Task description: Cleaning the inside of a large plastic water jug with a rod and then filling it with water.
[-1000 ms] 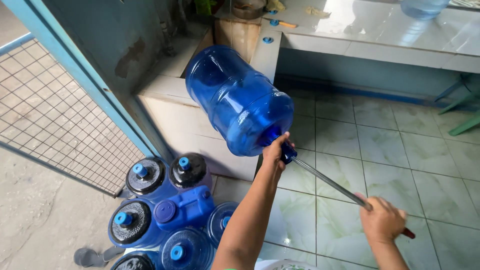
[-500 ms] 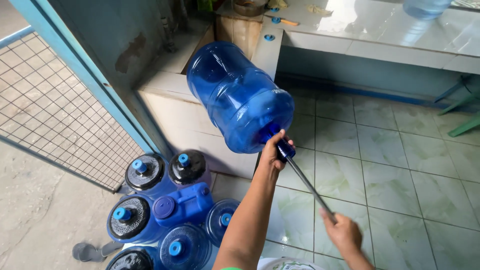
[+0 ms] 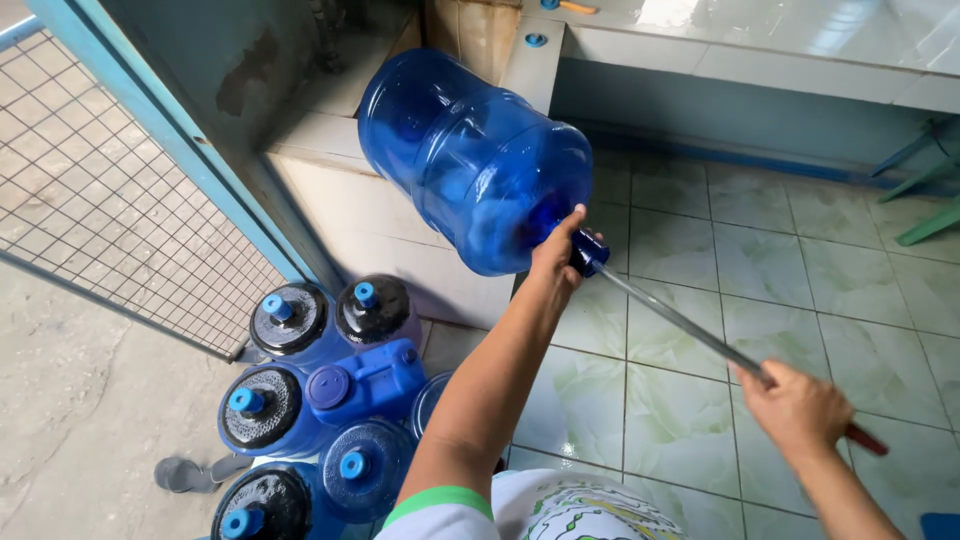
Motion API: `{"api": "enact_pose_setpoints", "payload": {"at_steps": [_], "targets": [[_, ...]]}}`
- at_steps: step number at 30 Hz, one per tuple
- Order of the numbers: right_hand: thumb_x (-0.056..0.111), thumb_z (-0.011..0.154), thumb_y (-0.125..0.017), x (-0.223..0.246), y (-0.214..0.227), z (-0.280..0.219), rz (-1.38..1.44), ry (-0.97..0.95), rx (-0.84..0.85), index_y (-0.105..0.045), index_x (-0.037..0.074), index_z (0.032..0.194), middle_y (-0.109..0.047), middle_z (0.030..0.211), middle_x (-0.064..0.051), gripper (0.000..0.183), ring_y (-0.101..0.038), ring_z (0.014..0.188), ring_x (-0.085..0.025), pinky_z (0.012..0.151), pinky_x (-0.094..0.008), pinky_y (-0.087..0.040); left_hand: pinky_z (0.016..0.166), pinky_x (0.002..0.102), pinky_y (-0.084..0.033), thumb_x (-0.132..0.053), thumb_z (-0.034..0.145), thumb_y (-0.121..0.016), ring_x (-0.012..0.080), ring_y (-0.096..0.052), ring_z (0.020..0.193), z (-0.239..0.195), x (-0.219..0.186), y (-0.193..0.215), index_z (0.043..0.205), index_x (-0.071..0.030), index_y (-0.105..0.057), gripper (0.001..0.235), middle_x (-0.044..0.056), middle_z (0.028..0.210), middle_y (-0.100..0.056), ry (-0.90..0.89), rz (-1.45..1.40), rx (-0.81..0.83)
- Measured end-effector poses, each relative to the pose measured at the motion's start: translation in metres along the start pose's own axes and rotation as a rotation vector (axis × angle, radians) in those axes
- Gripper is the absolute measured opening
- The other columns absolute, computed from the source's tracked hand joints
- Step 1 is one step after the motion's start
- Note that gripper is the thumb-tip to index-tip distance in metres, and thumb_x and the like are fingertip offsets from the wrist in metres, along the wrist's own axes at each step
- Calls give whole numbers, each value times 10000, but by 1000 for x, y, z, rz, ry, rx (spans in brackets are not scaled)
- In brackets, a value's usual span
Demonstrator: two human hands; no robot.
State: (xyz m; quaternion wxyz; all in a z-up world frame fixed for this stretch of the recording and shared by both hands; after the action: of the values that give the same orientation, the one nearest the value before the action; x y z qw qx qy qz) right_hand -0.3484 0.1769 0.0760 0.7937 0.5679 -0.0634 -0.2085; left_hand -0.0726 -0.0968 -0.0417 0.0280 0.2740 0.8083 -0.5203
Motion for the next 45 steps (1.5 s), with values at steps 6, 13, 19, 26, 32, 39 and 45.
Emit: {"api": "enact_pose_setpoints", "payload": {"at_steps": [6,13,19,26,32,39,45], "targets": [[665,892,-694,27,-138,-101,836,-163,626,-604,24,648,-435,556,-65,692,-382,619,-206,538,-455,-369,557,404,-571,-273,786,-879,270,-672,642,-3,0,16,1082,-96,-637,421,98,815,-643,31,-19,35],[612,856,-714,26,-67,-76,498,-212,576,-644,83,641,-575,512,-93,576,-545,502,-221,526,-393,-448,570,414,-578,-313,792,-866,268,-671,639,-14,-6,10,1043,-84,-610,426,97,794,-630,76,-45,140],[396,985,-639,36,77,-19,31,222,-305,-593,129,771,-648,727,-62,345,-635,641,-305,637,-432,-452,592,395,-572,-358,801,-860,262,-674,659,0,-9,14,1047,-115,-641,409,85,805,-637,49,73,41],[525,899,-744,73,-115,-120,944,-260,776,-546,70,643,-430,539,-12,559,-384,522,-140,494,-377,-323,645,407,-608,-432,813,-847,252,-693,699,-8,-17,13,1010,-100,-598,459,78,804,-648,52,-124,244],[554,886,-667,77,-5,-57,437,-65,255,-560,107,646,-519,505,-29,518,-467,452,-192,481,-397,-400,617,414,-564,-450,808,-841,270,-668,636,-2,-33,2,984,-107,-603,454,79,747,-637,85,-72,130],[456,1007,-717,114,-115,-167,1546,-447,1396,-472,123,675,-392,523,83,530,-372,396,-93,374,-303,-285,663,438,-562,-342,778,-815,258,-652,639,-23,-44,5,901,-116,-629,317,78,736,-642,-1,-124,148],[459,852,-673,70,25,-40,161,110,5,-652,132,739,-542,518,4,347,-469,422,-220,420,-438,-385,707,430,-573,-350,827,-825,257,-669,678,-18,-39,6,884,-72,-620,350,82,754,-653,88,-165,188]]}}
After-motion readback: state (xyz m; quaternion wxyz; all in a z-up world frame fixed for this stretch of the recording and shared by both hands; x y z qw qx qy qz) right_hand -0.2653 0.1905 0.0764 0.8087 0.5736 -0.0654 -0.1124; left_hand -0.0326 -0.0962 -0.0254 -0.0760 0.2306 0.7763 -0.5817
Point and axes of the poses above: each hand's wrist, its own z-axis towards the middle knuckle, its own y-axis out of the back of the hand, x = y × z, the point moved 10 cm from there along z, towards the middle knuckle
